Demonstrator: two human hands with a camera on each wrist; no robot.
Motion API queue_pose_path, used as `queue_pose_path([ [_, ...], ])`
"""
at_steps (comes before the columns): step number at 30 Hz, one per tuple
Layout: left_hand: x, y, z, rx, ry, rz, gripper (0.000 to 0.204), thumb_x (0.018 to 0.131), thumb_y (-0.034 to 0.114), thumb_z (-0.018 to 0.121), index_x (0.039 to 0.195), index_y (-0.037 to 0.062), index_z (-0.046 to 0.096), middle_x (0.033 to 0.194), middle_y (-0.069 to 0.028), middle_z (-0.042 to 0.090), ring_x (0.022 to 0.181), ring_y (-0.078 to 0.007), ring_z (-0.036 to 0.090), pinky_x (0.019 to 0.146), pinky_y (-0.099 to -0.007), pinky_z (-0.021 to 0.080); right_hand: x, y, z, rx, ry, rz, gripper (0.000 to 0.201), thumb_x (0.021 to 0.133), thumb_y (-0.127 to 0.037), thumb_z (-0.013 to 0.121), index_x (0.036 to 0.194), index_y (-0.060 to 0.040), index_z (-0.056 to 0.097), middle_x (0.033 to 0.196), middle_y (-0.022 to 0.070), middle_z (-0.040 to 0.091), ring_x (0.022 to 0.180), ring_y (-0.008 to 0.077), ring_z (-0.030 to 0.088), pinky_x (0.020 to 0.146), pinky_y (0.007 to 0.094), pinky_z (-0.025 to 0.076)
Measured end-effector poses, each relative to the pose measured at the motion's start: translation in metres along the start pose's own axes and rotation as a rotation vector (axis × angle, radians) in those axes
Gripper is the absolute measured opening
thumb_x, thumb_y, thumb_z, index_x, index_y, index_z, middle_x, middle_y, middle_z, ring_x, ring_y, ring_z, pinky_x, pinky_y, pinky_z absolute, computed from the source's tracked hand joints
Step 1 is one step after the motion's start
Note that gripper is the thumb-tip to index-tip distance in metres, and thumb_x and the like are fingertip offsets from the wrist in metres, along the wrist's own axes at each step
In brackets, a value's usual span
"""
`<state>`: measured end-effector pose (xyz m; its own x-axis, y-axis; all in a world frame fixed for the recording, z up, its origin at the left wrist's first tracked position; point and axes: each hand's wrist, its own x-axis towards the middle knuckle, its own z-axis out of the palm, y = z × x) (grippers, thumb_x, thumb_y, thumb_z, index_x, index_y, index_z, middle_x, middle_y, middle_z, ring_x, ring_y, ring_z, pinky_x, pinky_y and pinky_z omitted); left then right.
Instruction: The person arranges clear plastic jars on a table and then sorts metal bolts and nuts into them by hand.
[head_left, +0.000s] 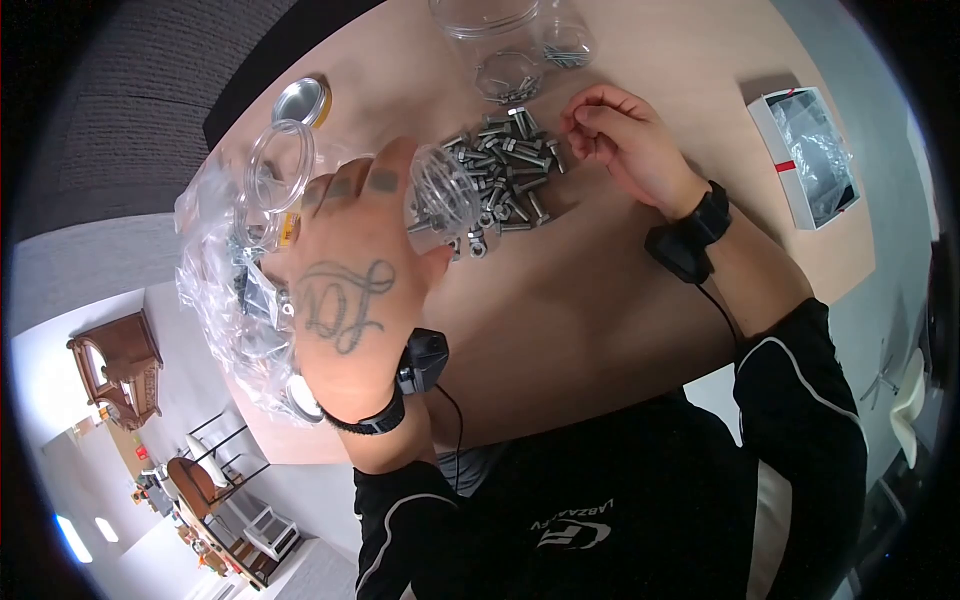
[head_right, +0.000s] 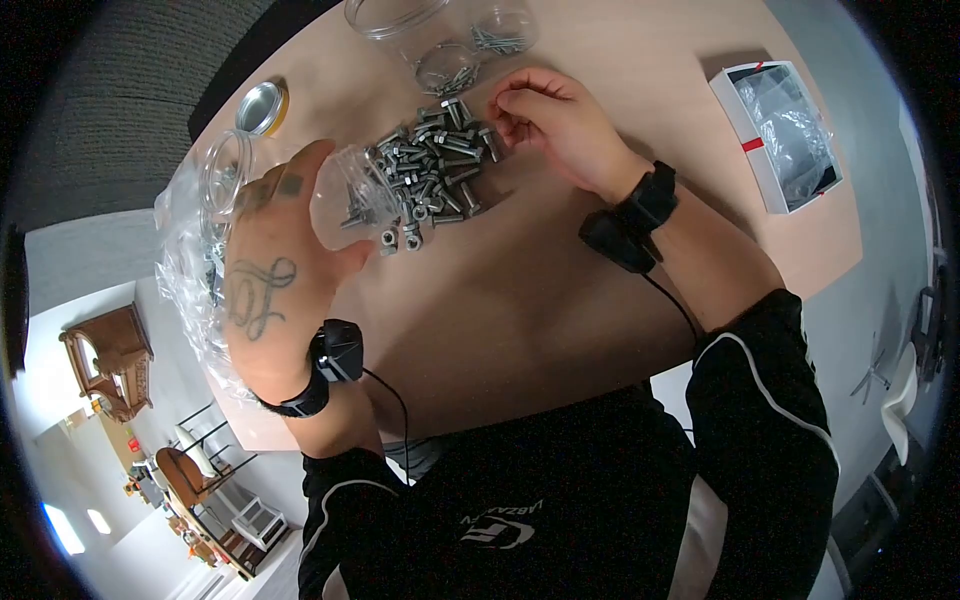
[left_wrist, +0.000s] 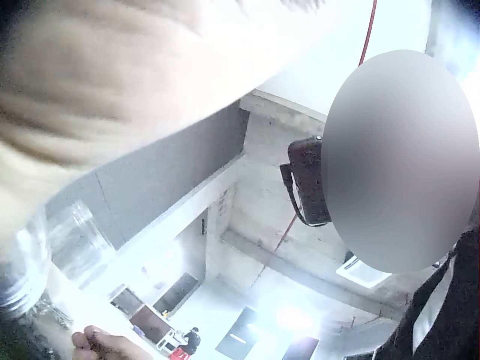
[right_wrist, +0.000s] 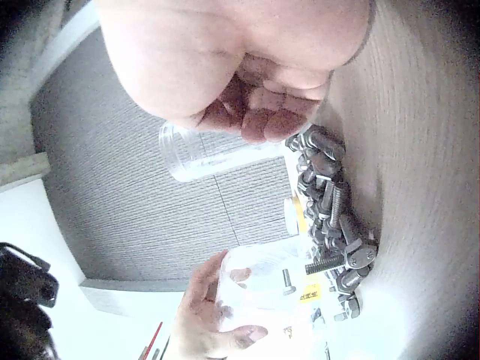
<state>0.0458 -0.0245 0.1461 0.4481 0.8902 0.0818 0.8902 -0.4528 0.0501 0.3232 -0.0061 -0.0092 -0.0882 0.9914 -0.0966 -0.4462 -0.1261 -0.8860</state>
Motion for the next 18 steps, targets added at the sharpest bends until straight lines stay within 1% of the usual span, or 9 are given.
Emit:
queue_pose_path([
  [4, 0.003, 0.009, 0.005, 0.032, 0.035, 0.047, 0.078, 0.066, 0.010, 0.093, 0.138, 0.0110, 0.063, 0.128, -0.0142, 0.070, 0.122, -0.0365, 0.063, 0.103, -0.0462, 0.052, 0.001, -0.001, -0.001, 0.000, -0.012, 0.002, 0.014, 0.105, -0.009, 0.058, 0.111, -0.0012, 0.068, 0.103, 0.0078, 0.071, 0.084, 0.0127, 0.062, 0.076, 0.0275, 0.051],
  [6, 0.003, 0.013, 0.005, 0.055, 0.008, 0.038, 0.074, 0.068, 0.020, 0.094, 0.136, 0.0172, 0.063, 0.134, -0.0077, 0.067, 0.130, -0.0340, 0.059, 0.107, -0.0446, 0.053, 0.001, 0.000, -0.001, 0.033, -0.045, -0.015, 0.014, 0.105, -0.008, 0.057, 0.110, -0.0012, 0.068, 0.103, 0.0076, 0.071, 0.084, 0.0122, 0.061, 0.076, 0.0274, 0.051],
  [10, 0.004, 0.008, 0.006, 0.063, -0.010, 0.018, 0.073, 0.068, 0.020, 0.094, 0.135, 0.0173, 0.065, 0.134, -0.0079, 0.067, 0.130, -0.0342, 0.058, 0.107, -0.0444, 0.052, 0.001, -0.001, -0.001, 0.006, -0.038, -0.011, 0.014, 0.105, -0.008, 0.057, 0.109, -0.0014, 0.068, 0.102, 0.0074, 0.071, 0.084, 0.0122, 0.061, 0.077, 0.0274, 0.051],
  [12, 0.001, 0.009, 0.003, 0.068, -0.003, 0.022, 0.071, 0.069, 0.020, 0.094, 0.134, 0.0174, 0.067, 0.134, -0.0075, 0.066, 0.131, -0.0335, 0.058, 0.108, -0.0438, 0.052, 0.003, 0.001, -0.004, 0.018, -0.063, -0.018, 0.012, 0.105, -0.011, 0.063, 0.110, -0.0030, 0.069, 0.102, 0.0079, 0.072, 0.084, 0.0148, 0.063, 0.078, 0.0295, 0.054],
  [18, -0.004, 0.010, 0.001, 0.085, -0.034, 0.007, 0.070, 0.070, 0.019, 0.093, 0.135, 0.0171, 0.068, 0.133, -0.0071, 0.067, 0.130, -0.0323, 0.058, 0.107, -0.0436, 0.052, 0.003, 0.003, -0.005, 0.050, -0.079, -0.029, 0.012, 0.105, -0.010, 0.061, 0.110, -0.0026, 0.069, 0.103, 0.0091, 0.073, 0.085, 0.0151, 0.062, 0.080, 0.0296, 0.054],
])
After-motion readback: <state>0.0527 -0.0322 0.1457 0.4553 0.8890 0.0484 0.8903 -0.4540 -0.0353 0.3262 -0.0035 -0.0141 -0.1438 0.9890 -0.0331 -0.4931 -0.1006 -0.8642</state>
